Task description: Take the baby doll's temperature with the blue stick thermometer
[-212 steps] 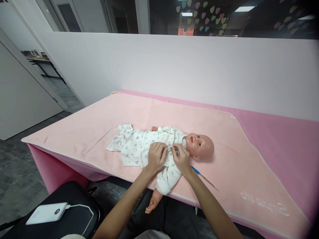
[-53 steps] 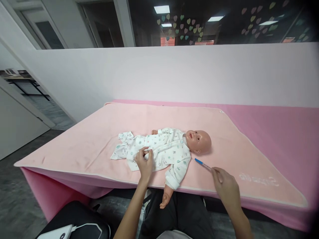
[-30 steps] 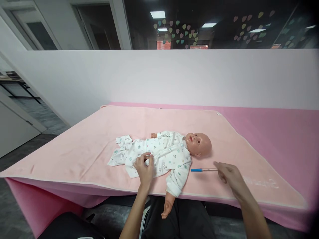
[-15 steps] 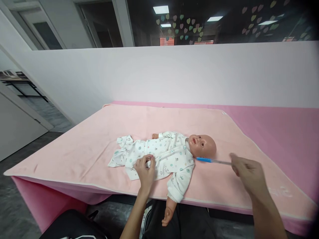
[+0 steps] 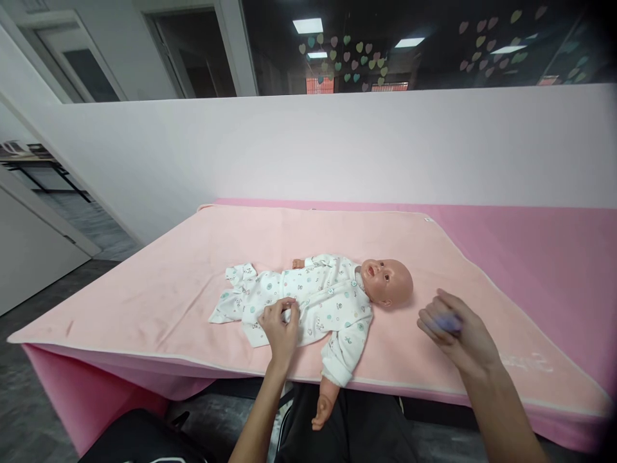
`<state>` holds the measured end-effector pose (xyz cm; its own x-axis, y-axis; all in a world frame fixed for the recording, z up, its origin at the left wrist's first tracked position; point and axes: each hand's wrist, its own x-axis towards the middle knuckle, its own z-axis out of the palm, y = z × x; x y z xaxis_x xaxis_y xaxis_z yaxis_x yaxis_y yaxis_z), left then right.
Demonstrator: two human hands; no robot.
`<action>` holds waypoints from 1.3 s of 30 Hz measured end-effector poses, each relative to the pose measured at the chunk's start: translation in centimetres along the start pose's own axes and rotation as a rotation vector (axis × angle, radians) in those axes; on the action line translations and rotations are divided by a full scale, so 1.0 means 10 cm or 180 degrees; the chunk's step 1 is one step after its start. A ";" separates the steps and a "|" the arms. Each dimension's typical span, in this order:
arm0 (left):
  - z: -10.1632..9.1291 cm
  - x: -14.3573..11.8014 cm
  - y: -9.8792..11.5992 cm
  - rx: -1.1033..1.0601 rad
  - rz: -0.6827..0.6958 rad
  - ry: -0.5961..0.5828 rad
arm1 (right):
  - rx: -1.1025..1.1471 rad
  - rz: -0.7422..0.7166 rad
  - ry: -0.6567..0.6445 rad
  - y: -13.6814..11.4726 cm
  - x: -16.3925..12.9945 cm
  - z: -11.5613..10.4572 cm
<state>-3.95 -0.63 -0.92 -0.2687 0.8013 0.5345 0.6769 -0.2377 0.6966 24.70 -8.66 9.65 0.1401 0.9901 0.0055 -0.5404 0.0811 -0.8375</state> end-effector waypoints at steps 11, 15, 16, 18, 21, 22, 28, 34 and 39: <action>-0.01 0.00 0.00 -0.0019 -0.0007 -0.0016 | -0.0317 -0.0018 0.0048 -0.12 -0.11 -0.05; 0.00 -0.01 0.00 -0.0006 -0.0009 -0.0025 | 0.0352 0.0045 -0.0185 -0.14 -0.22 -0.03; 0.00 -0.01 0.00 -0.0001 -0.0009 -0.0026 | 0.0487 0.0005 -0.0236 -0.17 -0.25 -0.03; 0.00 -0.01 0.00 0.0013 -0.0009 -0.0030 | 0.0557 -0.0098 -0.0309 -0.20 -0.29 -0.01; -0.01 -0.01 0.00 0.0029 -0.0006 -0.0039 | 0.0039 -0.0109 -0.0192 -0.21 -0.29 0.05; -0.01 -0.01 0.00 0.0027 -0.0006 -0.0044 | -0.0209 -0.0005 -0.0117 -0.19 -0.28 0.08; -0.02 -0.01 0.01 -0.0001 -0.0036 -0.0044 | -0.0099 0.0220 -0.0338 -0.14 -0.23 0.20; -0.02 -0.01 0.01 -0.0046 -0.0026 -0.0034 | -0.0994 -0.0261 -0.0039 -0.15 -0.22 0.23; -0.02 -0.01 0.01 -0.0061 -0.0013 -0.0034 | -0.1314 -0.0341 0.0199 -0.13 -0.28 0.24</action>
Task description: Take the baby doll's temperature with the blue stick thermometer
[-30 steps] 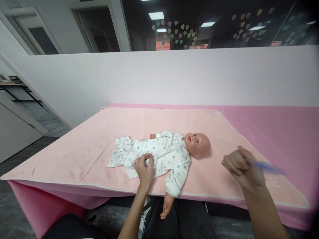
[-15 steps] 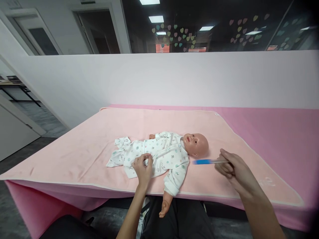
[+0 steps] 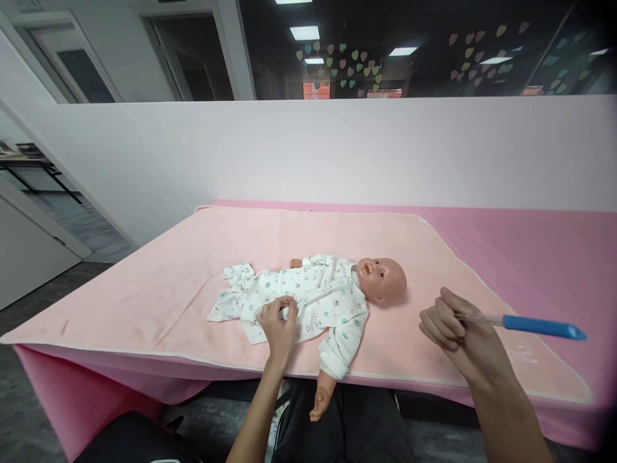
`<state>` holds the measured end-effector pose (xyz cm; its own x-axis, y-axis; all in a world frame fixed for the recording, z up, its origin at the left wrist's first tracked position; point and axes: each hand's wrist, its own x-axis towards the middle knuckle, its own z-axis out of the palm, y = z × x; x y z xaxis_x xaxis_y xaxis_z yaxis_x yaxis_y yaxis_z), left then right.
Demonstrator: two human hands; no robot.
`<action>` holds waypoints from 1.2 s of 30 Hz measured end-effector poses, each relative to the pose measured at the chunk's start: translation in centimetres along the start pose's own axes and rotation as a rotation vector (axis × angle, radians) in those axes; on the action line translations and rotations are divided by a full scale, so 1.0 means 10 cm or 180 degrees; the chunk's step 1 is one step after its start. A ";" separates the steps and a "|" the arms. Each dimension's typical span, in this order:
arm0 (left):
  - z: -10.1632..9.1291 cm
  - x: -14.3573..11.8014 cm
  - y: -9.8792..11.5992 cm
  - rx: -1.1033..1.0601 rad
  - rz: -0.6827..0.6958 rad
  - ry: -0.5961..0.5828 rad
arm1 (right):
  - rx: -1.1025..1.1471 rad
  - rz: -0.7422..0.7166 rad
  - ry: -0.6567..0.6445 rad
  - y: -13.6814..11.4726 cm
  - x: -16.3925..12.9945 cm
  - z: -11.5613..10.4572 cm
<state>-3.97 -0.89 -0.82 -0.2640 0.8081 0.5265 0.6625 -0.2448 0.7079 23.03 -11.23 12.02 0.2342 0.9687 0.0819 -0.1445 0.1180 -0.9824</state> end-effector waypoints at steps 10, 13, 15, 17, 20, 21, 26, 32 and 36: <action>-0.01 0.01 0.02 0.0059 -0.0042 -0.0026 | 0.0115 0.0069 0.0115 -0.03 0.02 -0.01; 0.00 0.01 0.01 0.0068 -0.0040 -0.0029 | -0.0400 -0.0226 0.0480 0.06 0.07 0.00; 0.00 0.01 0.01 0.0058 -0.0032 -0.0027 | -0.0693 -0.0317 0.0574 0.10 0.07 0.01; 0.00 0.01 0.01 0.0050 -0.0022 -0.0021 | -0.0802 -0.0276 0.0467 0.12 0.07 0.02; 0.00 0.01 0.00 0.0044 -0.0001 -0.0006 | -0.0815 -0.0201 0.0279 0.12 0.07 0.04; 0.00 0.01 0.00 0.0039 0.0002 -0.0005 | -0.0780 -0.0174 0.0224 0.11 0.07 0.05; 0.00 0.01 -0.01 0.0054 -0.0038 -0.0035 | -0.0707 -0.0132 0.0145 0.09 0.08 0.10; -0.01 0.01 0.00 0.0076 -0.0036 -0.0051 | -0.0779 -0.0177 0.0280 0.15 0.09 0.11; -0.01 0.01 0.00 0.0055 0.0017 -0.0013 | -0.0818 -0.0237 0.0459 0.17 0.08 0.14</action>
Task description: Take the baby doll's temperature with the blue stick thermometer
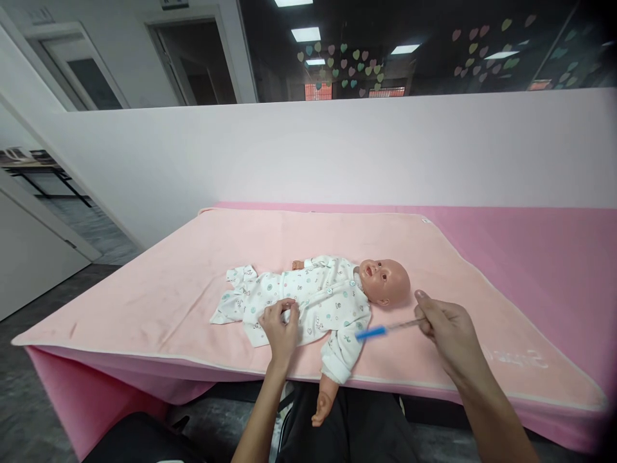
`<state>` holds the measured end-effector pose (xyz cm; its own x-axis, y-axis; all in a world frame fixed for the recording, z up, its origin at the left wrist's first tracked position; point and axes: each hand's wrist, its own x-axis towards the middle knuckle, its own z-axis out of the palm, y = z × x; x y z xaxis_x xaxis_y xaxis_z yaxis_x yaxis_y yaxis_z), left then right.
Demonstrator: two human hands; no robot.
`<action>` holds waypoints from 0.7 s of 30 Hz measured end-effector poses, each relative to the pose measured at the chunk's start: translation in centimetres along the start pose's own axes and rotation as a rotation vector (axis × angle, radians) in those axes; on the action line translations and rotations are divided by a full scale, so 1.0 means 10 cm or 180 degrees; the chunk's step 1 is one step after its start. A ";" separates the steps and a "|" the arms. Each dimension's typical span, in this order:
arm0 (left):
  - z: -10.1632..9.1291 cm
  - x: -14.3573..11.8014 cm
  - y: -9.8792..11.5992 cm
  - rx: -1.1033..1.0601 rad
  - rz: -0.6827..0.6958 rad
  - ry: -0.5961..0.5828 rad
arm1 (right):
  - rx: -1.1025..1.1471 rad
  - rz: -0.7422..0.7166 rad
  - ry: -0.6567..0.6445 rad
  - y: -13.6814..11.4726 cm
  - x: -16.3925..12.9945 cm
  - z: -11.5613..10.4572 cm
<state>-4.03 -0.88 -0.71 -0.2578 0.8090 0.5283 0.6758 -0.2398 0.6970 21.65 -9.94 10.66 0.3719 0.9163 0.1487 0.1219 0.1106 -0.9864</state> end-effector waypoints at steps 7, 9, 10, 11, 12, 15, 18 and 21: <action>0.00 0.00 0.01 0.0001 -0.0016 -0.0009 | -0.0100 0.0019 0.0003 0.03 -0.02 0.01; 0.00 0.00 0.00 0.0008 -0.0021 -0.0003 | -0.0115 0.0037 0.0019 0.03 -0.02 -0.01; 0.00 0.00 0.00 0.0011 -0.0018 0.0000 | -0.0124 0.0022 0.0033 0.03 -0.02 -0.02; 0.00 0.00 0.00 0.0011 -0.0012 0.0005 | -0.0114 0.0020 0.0002 0.03 -0.02 -0.03; 0.00 0.00 0.00 0.0008 -0.0004 0.0008 | -0.0109 0.0010 -0.0016 0.03 -0.01 -0.03; 0.00 0.00 0.00 -0.0007 -0.0008 -0.0001 | -0.0162 0.0083 -0.0242 0.03 0.01 -0.03; 0.00 0.00 0.01 -0.0009 -0.0044 -0.0011 | -0.0239 0.0209 -0.0557 0.03 0.05 -0.02; 0.00 0.00 0.01 -0.0001 -0.0054 -0.0008 | -0.0259 0.0211 -0.0584 0.04 0.08 0.00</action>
<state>-3.95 -0.90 -0.63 -0.2674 0.8143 0.5152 0.6711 -0.2263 0.7060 22.03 -9.14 10.36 0.2085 0.9761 0.0612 0.1796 0.0232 -0.9835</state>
